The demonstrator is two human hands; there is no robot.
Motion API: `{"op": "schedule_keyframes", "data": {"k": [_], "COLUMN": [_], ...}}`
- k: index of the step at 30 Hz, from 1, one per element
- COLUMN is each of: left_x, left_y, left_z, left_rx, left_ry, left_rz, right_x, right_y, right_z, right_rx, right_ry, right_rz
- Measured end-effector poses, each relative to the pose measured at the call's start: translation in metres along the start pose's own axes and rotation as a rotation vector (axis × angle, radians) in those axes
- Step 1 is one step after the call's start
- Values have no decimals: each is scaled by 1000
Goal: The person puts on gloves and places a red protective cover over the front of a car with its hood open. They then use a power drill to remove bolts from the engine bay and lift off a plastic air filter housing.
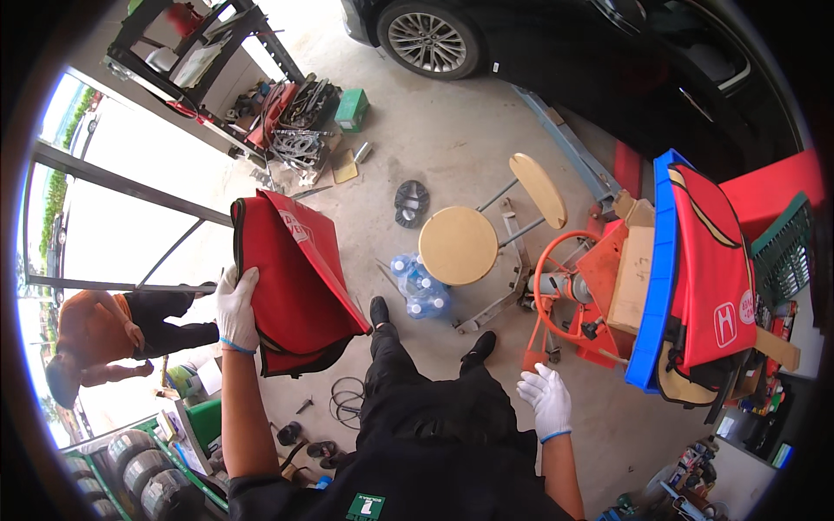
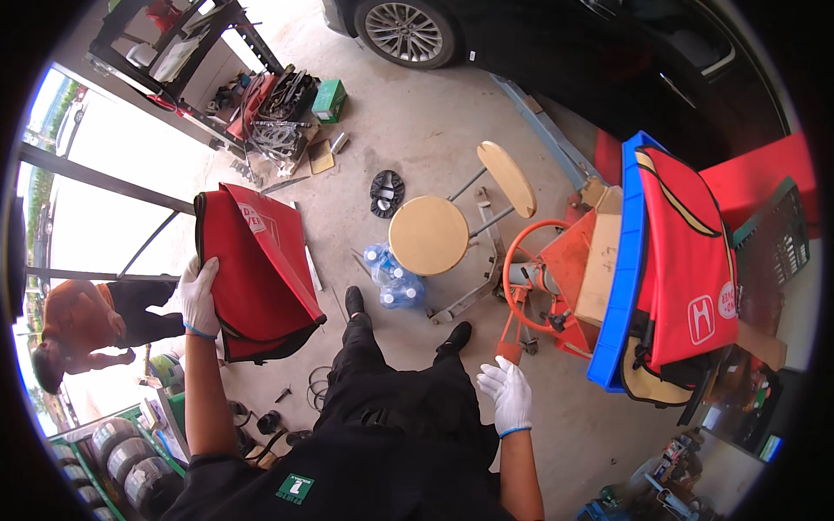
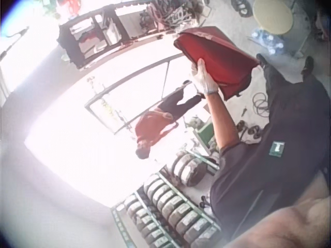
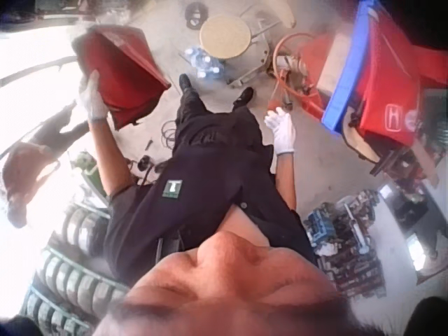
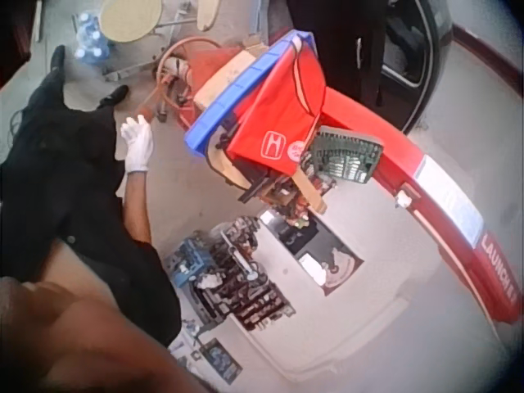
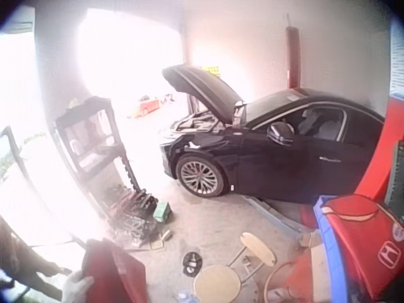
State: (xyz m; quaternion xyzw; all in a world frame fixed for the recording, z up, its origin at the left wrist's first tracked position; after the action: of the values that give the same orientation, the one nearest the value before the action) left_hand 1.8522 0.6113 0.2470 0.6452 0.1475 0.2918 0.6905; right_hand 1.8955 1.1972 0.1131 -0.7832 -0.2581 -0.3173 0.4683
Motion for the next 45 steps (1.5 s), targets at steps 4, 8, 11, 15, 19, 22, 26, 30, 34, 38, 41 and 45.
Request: {"op": "schedule_keyframes", "data": {"k": [4, 8, 11, 15, 19, 22, 26, 30, 34, 38, 41, 45], "left_x": [-26, -58, -66, -78, -68, -77, -81, -83, -114, -108, -128, -129], "left_y": [-37, -89, -139, -201, -275, -310, -355, -392, -423, -374, -319, -251], "left_z": [26, 62, 95, 114, 132, 139, 162, 161, 142, 135, 102, 71], "left_rx": [36, 156, 158, 203, 182, -58, -379, 75, -356, -203, -352, -272], "left_ry": [-103, -241, -203, -92, 9, -183, -118, 308, -367, -158, -256, -303], "left_rz": [197, 482, 638, 820, 990, 1157, 1133, 1421, 1204, 1010, 917, 823], "right_x": [-55, -148, -243, -402, -635, -780, -876, -899, -911, -725, -551, -422], "right_y": [-4, 33, 84, 154, 253, 299, 346, 373, 334, 298, 204, 134], "right_z": [-154, -266, -331, -380, -319, -269, -257, -307, -226, -320, -340, -274], "right_rx": [350, 679, 938, 1557, 1543, 1530, 1410, 1386, 689, 817, 942, 994], "right_ry": [-83, -170, -359, -431, -45, 324, 586, 598, 470, 198, 104, 438], "right_rz": [-56, -135, -234, -201, -229, -242, -250, -346, -68, 250, 361, 190]}}
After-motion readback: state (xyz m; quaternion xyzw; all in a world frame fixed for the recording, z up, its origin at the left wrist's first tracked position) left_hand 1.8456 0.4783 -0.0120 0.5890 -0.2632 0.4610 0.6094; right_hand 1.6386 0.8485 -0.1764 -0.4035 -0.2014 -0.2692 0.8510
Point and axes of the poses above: each hand's wrist, its own x-axis away from the middle knuckle, its own z-axis out of the back of the hand, y = z × x, the point moved 2 cm from there along -x, towards the middle knuckle, and after that the axes turned 7 degrees about -y, right-handed, at the moved point
